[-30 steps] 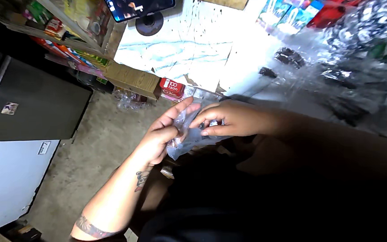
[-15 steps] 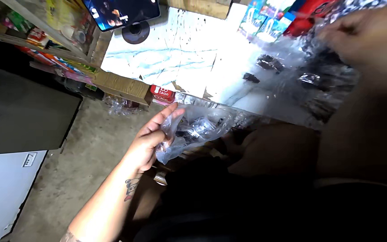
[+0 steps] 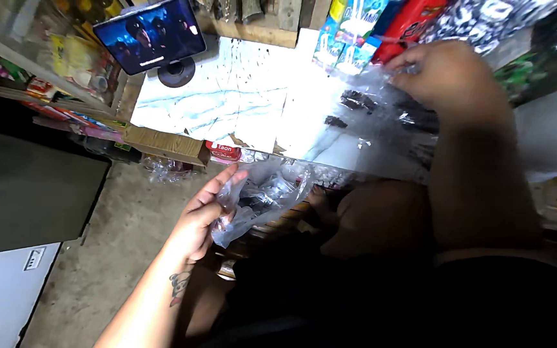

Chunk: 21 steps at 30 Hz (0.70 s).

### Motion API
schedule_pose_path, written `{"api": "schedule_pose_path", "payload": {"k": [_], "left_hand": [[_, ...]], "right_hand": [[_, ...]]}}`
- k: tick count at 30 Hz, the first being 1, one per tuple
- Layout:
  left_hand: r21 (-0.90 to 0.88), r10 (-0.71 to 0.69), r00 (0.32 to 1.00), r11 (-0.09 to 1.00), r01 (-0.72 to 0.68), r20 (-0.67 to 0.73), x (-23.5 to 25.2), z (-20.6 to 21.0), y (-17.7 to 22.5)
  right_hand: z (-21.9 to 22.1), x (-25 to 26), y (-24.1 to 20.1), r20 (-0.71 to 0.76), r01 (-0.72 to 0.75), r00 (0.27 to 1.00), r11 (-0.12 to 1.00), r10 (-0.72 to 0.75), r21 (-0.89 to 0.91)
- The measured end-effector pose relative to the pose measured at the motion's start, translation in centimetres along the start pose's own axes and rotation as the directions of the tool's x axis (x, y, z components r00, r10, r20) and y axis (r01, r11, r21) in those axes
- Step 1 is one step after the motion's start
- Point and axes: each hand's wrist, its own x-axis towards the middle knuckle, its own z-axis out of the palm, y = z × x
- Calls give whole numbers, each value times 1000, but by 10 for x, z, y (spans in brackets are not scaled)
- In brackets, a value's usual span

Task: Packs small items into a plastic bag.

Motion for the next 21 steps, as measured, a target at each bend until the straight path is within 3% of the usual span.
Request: {"api": "schedule_pose_path", "payload": {"k": [5, 11, 15, 21], "left_hand": [[3, 17, 1000, 1000, -17, -8, 0, -5, -2], [-1, 38, 999, 999, -38, -15, -1, -6, -2], [-14, 21, 1000, 1000, -21, -16, -1, -4, -2], [-38, 9, 1000, 999, -10, -23, 2, -2, -6]], "right_hand": [[-14, -15, 0, 189, 311, 932, 950, -309, 24], [-17, -37, 10, 294, 540, 807, 842, -513, -13], [-1, -65, 18, 233, 512, 832, 858, -504, 28], [36, -67, 28, 159, 567, 818, 821, -553, -62]]}}
